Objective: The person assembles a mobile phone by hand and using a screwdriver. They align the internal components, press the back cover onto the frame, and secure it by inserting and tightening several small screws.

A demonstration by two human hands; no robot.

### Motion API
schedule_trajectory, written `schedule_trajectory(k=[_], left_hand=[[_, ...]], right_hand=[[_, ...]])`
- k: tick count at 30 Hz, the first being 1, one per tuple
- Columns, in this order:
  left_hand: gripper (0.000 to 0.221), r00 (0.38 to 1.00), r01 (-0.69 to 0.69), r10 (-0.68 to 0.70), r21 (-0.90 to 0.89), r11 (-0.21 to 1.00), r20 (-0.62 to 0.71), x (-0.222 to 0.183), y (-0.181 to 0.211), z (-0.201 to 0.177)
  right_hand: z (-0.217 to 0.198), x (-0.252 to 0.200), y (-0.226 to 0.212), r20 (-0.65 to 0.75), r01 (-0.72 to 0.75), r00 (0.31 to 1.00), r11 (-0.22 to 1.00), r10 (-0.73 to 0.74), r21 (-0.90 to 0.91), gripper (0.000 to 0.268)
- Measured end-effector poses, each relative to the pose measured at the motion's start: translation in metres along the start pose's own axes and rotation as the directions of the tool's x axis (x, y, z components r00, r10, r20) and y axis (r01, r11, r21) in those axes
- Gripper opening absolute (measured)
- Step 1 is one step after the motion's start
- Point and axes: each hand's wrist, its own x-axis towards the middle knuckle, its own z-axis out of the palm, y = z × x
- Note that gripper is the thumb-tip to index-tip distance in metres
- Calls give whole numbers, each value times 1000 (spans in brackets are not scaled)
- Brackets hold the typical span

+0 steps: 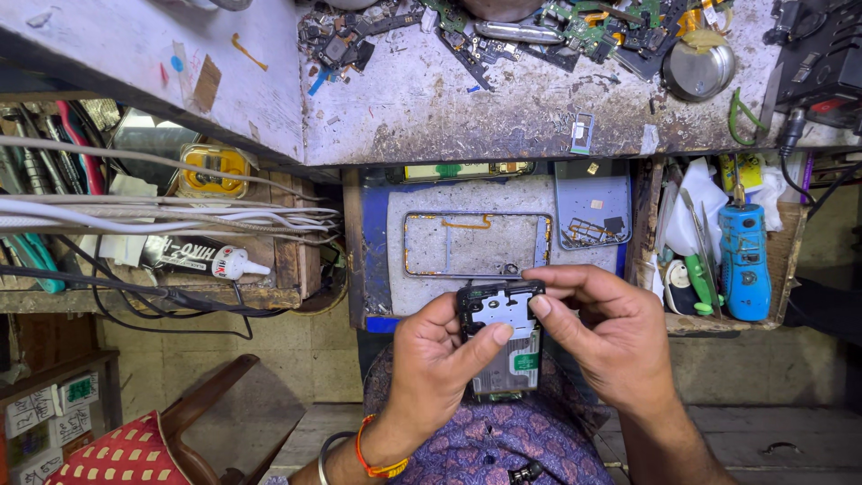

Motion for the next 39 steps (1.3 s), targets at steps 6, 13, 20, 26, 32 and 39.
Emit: schedule_trajectory(k=[6,13,20,26,32,39], left_hand=[[19,999,31,-31,-2,1000,-32,4,0,-2],[21,996,87,-90,-108,990,-23,8,-2,-4],[23,994,91,-98,-120,989,-56,12,1,0],[30,985,161,-171,-211,964,-28,14,-4,-12],[50,982,183,-191,-245,952,-7,14,-4,-20],[43,983,178,-185,-300,937,6,12,-9,-25]], right_hand=[[3,-2,-3,-10,12,1000,999,-12,-46,29],[-2,5,7,59,-82,995,988,75,128,29],[-3,7,8,98,-85,992,989,73,121,30],[3,11,8,-26,-28,999,990,32,138,39],[4,13,5,-80,110,992,978,-97,177,41],[3,20,-25,367,675,716,457,-593,-579,48]])
